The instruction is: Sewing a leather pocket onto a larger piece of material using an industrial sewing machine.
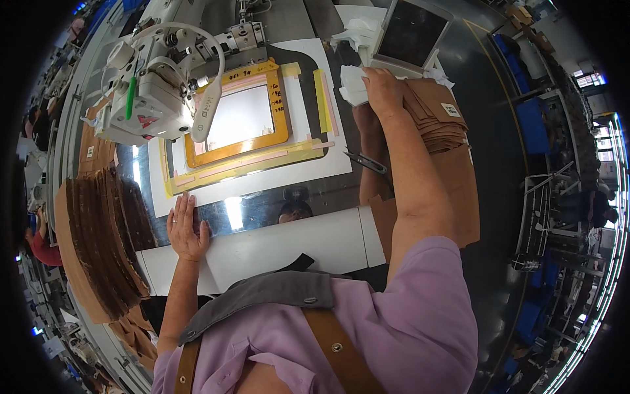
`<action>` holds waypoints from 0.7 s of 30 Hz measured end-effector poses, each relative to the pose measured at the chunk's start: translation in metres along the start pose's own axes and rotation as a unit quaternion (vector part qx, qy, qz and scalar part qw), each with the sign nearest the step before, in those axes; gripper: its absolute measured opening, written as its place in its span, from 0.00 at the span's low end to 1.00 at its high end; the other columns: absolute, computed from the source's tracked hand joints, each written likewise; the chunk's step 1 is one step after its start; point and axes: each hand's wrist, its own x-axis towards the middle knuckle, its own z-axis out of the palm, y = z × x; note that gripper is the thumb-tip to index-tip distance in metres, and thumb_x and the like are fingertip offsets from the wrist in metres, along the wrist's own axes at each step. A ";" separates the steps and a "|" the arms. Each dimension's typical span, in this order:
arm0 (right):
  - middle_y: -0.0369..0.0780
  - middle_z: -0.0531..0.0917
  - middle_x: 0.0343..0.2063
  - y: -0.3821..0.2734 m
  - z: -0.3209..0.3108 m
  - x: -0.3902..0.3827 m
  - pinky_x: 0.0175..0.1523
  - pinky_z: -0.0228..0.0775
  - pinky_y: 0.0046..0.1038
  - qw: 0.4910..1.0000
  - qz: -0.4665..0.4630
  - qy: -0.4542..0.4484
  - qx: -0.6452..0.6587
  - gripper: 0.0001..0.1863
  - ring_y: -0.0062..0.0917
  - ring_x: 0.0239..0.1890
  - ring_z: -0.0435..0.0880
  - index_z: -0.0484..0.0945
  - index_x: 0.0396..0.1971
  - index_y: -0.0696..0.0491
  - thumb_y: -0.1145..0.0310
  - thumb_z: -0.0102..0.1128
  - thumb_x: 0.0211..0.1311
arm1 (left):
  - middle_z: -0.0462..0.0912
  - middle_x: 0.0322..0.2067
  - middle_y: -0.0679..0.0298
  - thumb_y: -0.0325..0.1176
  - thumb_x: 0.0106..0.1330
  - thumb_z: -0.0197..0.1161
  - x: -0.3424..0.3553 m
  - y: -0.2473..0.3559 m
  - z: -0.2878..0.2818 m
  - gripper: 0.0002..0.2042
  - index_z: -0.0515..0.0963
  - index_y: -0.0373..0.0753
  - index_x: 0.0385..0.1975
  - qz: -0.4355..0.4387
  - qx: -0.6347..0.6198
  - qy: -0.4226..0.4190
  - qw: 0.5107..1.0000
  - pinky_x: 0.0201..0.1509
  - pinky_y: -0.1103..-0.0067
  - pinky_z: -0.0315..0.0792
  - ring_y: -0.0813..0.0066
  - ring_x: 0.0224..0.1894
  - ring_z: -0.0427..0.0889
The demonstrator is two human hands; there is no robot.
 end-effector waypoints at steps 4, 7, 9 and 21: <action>0.43 0.88 0.41 0.014 0.015 -0.001 0.54 0.78 0.40 0.998 -0.043 0.026 -0.047 0.12 0.39 0.49 0.85 0.87 0.45 0.53 0.71 0.61 0.64 | 0.73 0.70 0.60 0.48 0.63 0.54 0.000 0.001 0.000 0.32 0.72 0.47 0.69 -0.001 -0.007 0.003 1.000 0.76 0.60 0.55 0.61 0.73 0.68; 0.43 0.88 0.35 0.006 0.012 0.005 0.49 0.80 0.41 0.994 -0.073 0.017 -0.078 0.09 0.39 0.43 0.86 0.87 0.38 0.54 0.73 0.59 0.61 | 0.73 0.70 0.60 0.48 0.63 0.53 -0.002 0.000 -0.001 0.32 0.72 0.47 0.69 -0.004 -0.005 0.006 1.000 0.76 0.60 0.56 0.61 0.73 0.68; 0.43 0.87 0.34 0.010 0.013 0.009 0.48 0.80 0.41 0.992 -0.089 0.026 -0.084 0.08 0.39 0.41 0.86 0.86 0.35 0.54 0.73 0.59 0.60 | 0.73 0.70 0.60 0.48 0.63 0.53 -0.002 0.000 -0.001 0.31 0.72 0.47 0.69 -0.003 -0.004 0.006 1.000 0.76 0.60 0.56 0.61 0.73 0.68; 0.44 0.87 0.32 -0.011 -0.022 0.004 0.44 0.78 0.40 0.989 -0.006 0.101 0.105 0.04 0.41 0.39 0.87 0.85 0.34 0.54 0.71 0.66 0.61 | 0.73 0.69 0.59 0.39 0.65 0.54 -0.001 0.013 -0.007 0.28 0.72 0.48 0.68 0.036 0.051 0.015 0.998 0.77 0.60 0.50 0.63 0.73 0.69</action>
